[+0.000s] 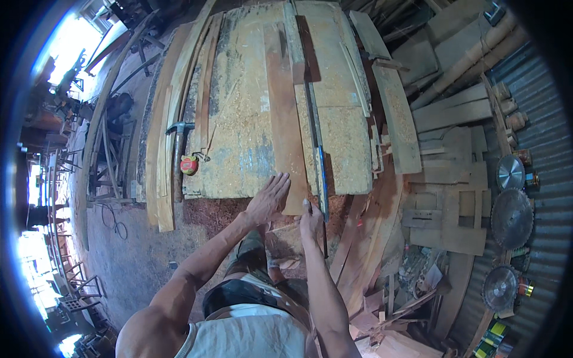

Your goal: The recorder uses a hammer, a chisel, and a table saw to work with lumber in a woodshop.

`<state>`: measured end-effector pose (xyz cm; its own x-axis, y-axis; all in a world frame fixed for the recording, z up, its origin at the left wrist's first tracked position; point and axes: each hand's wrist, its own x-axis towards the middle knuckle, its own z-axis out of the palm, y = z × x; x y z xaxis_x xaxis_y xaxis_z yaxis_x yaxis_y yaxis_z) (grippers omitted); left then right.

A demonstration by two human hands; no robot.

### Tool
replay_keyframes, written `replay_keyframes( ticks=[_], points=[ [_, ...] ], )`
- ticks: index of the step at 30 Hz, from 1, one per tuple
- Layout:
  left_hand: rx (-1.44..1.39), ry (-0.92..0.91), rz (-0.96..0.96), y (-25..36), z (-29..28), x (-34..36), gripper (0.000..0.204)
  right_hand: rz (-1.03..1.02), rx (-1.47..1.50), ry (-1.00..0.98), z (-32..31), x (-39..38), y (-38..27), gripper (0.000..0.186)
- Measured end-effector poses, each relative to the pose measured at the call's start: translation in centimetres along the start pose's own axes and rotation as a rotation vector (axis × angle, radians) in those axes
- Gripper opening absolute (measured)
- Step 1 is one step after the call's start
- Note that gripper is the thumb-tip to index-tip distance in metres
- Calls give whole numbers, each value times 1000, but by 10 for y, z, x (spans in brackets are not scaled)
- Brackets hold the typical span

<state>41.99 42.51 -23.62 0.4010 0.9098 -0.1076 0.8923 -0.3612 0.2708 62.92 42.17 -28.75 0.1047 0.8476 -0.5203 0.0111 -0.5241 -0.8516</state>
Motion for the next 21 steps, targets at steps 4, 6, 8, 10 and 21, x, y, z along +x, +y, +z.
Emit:
replay_keyframes(
  ticks=[4, 6, 8, 10, 21],
  points=[
    [-119, -4, -28, -17, -10, 17, 145, 47, 40, 37, 20, 8, -13, 44],
    [-110, 53, -9, -25, -13, 25, 141, 51, 123, 5, 24, 3, -24, 45],
    [-83, 74, 9, -31, -13, 30, 140, -32, -152, -40, 22, -6, -41, 46],
    [-29, 43, 19, -34, -12, 31, 140, -225, -594, -39, 15, -17, -60, 52],
    [-129, 112, 14, -45, -10, 38, 143, -798, -1447, -238, 14, 7, -89, 68]
  ],
)
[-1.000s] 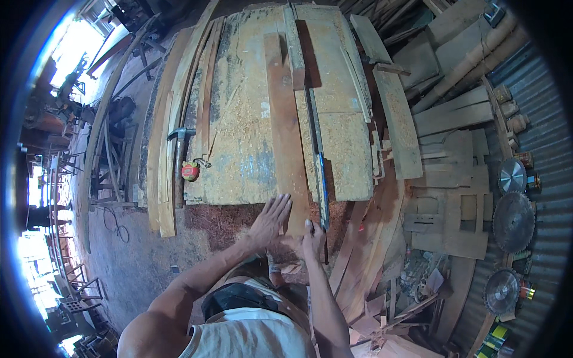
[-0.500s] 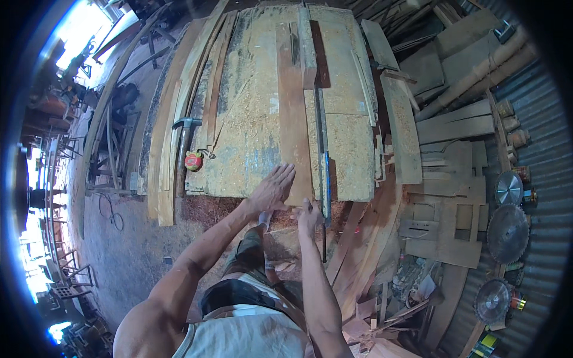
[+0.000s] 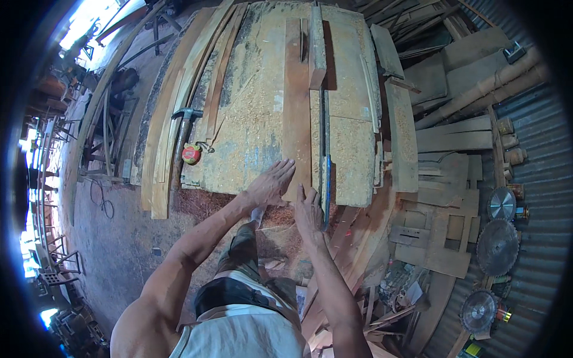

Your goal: The recorder uses a hammer, a chisel, and a table saw to work with lumber in a woodshop.

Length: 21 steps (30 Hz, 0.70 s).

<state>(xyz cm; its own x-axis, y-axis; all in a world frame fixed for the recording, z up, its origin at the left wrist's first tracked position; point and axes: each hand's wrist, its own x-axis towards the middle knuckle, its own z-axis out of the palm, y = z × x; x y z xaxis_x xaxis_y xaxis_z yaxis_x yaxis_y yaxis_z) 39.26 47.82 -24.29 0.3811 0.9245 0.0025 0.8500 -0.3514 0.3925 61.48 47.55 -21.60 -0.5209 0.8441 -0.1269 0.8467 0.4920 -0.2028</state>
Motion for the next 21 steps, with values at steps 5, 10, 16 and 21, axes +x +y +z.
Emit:
replay_keyframes(
  ticks=[5, 10, 16, 21],
  points=[
    [114, -23, 35, -18, -3, 11, 141, -84, -126, 96, 9, 16, 7, 59],
    [37, -5, 52, -28, -9, 15, 138, -116, -99, 95, 8, 24, 10, 59],
    [15, 36, 90, -38, -16, 21, 138, -149, -97, 80, 8, 33, 16, 64],
    [50, -9, 82, -58, -23, 38, 141, -142, -70, 87, 9, 57, 16, 62]
  ],
)
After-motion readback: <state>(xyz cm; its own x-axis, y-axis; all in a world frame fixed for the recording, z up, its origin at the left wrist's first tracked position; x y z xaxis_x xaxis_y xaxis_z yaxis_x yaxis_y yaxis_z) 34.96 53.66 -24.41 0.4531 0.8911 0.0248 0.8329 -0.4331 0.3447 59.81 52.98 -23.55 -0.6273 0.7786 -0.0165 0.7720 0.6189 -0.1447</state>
